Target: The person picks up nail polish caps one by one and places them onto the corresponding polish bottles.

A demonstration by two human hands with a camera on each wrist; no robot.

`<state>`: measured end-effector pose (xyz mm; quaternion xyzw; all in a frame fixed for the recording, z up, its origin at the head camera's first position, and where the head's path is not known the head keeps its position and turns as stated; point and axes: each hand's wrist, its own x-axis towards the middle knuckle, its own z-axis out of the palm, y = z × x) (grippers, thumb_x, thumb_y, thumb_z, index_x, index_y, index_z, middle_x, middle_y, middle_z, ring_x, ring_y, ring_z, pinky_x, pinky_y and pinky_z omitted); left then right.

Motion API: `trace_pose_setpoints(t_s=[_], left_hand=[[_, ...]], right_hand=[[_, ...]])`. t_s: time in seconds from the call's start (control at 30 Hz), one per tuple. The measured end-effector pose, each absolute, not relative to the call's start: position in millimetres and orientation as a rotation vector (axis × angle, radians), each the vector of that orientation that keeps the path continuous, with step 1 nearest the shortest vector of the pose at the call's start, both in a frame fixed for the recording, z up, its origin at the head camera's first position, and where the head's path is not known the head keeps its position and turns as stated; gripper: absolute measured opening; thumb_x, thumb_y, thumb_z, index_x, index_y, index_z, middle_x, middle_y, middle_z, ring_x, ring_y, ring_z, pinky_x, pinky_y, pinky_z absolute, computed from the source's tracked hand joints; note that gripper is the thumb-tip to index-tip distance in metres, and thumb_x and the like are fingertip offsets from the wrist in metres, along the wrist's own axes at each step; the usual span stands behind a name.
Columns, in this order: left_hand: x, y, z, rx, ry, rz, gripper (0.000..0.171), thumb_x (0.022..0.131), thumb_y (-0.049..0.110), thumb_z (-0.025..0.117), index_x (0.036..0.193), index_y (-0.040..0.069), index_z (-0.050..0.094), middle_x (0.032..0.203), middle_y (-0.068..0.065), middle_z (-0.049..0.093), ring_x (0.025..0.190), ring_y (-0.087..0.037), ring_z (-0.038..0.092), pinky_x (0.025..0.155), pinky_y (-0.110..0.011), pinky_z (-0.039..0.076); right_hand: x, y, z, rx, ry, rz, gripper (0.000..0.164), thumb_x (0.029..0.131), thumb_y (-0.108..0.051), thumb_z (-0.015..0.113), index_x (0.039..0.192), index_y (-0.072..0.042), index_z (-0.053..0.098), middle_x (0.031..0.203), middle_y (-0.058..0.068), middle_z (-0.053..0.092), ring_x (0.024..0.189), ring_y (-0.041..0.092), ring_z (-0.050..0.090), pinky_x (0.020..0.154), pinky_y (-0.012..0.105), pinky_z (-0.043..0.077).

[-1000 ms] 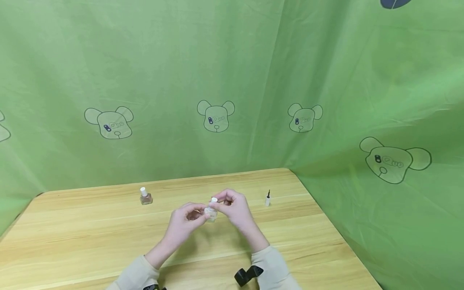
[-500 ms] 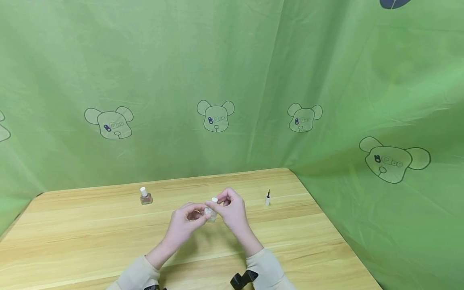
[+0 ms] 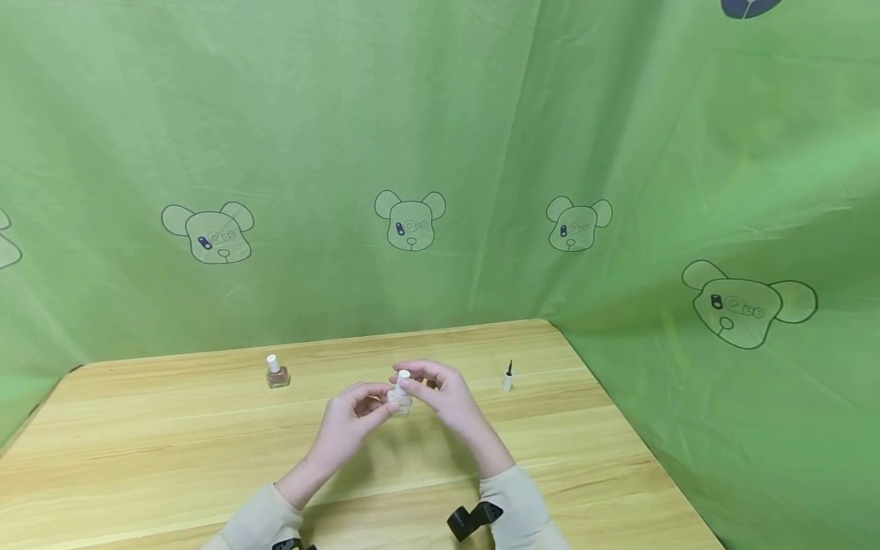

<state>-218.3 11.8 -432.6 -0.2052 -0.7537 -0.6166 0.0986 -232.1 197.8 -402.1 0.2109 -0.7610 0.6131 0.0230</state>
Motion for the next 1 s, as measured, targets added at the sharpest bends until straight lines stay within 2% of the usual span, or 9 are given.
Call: trace_pose_setpoints(t_s=[0.1,0.2,0.47,0.6,0.63,0.73,0.87,1.0], left_hand=[[-218.5,11.6,-432.3,-0.606,-2.219,-1.859,0.024,0.084,0.015,0.076,0.104,0.003,0.072,0.096,-0.011,0.069,0.078,-0.008,0.065,0.073,-0.019,0.057],[-218.6,11.7,-432.3,-0.596,-2.215,-1.881,0.024,0.083,0.015,0.076,0.104,0.003,0.071,0.096,-0.012,0.069,0.079,-0.01,0.065,0.074,-0.019,0.057],[-218.4,11.3,-431.0,-0.598,-2.226,-1.859,0.023,0.083,0.015,0.076,0.102,0.003,0.072,0.096,-0.011,0.069,0.078,-0.008,0.064,0.073,-0.019,0.057],[-217.5,11.5,-429.6,-0.586,-2.209,-1.872,0.022,0.082,0.014,0.077,0.101,0.003,0.072,0.096,-0.012,0.069,0.078,-0.01,0.063,0.072,-0.018,0.056],[-217.4,11.5,-429.5,-0.582,-2.207,-1.876,0.022,0.082,0.014,0.077,0.1,0.002,0.072,0.096,-0.012,0.069,0.078,-0.011,0.064,0.072,-0.018,0.056],[-217.0,11.3,-429.4,-0.577,-2.212,-1.878,0.023,0.082,0.015,0.077,0.1,0.002,0.072,0.096,-0.012,0.069,0.078,-0.011,0.064,0.072,-0.018,0.056],[-217.0,10.8,-429.4,-0.581,-2.224,-1.852,0.023,0.082,0.016,0.077,0.101,0.003,0.072,0.095,-0.011,0.069,0.077,-0.008,0.063,0.072,-0.019,0.057],[-216.6,10.9,-429.5,-0.581,-2.211,-1.853,0.022,0.082,0.015,0.077,0.1,0.003,0.072,0.095,-0.012,0.069,0.077,-0.009,0.064,0.072,-0.019,0.057]], right_hand=[[-232.3,202.1,-400.1,0.718,-2.35,1.959,0.036,0.095,-0.015,0.061,0.126,0.003,0.059,0.122,0.026,0.065,0.101,0.006,0.066,0.092,0.023,0.052],[-232.6,204.4,-399.6,0.753,-2.356,1.977,0.036,0.096,-0.015,0.06,0.127,0.003,0.058,0.124,0.026,0.063,0.103,0.006,0.066,0.094,0.024,0.051],[-232.8,203.4,-400.3,0.729,-2.344,1.957,0.033,0.094,-0.014,0.062,0.121,0.005,0.06,0.119,0.028,0.065,0.099,0.005,0.068,0.091,0.024,0.053],[-232.4,200.6,-401.8,0.672,-2.319,1.907,0.031,0.091,-0.011,0.066,0.117,0.006,0.063,0.114,0.027,0.067,0.092,0.004,0.068,0.086,0.023,0.056],[-232.2,199.6,-402.3,0.64,-2.316,1.89,0.031,0.09,-0.011,0.067,0.116,0.005,0.064,0.112,0.026,0.068,0.089,0.004,0.067,0.083,0.023,0.056],[-231.5,195.9,-403.4,0.532,-2.305,1.837,0.028,0.085,-0.012,0.072,0.11,0.002,0.067,0.101,0.01,0.074,0.079,0.006,0.063,0.073,0.02,0.053],[-231.1,191.0,-405.9,0.418,-2.28,1.779,0.025,0.081,-0.014,0.077,0.102,-0.002,0.07,0.087,-0.007,0.072,0.068,0.007,0.052,0.062,0.017,0.043],[-231.2,185.6,-407.4,0.343,-2.255,1.749,0.023,0.078,-0.013,0.08,0.097,-0.004,0.07,0.082,-0.009,0.068,0.065,0.005,0.044,0.06,0.017,0.037]])
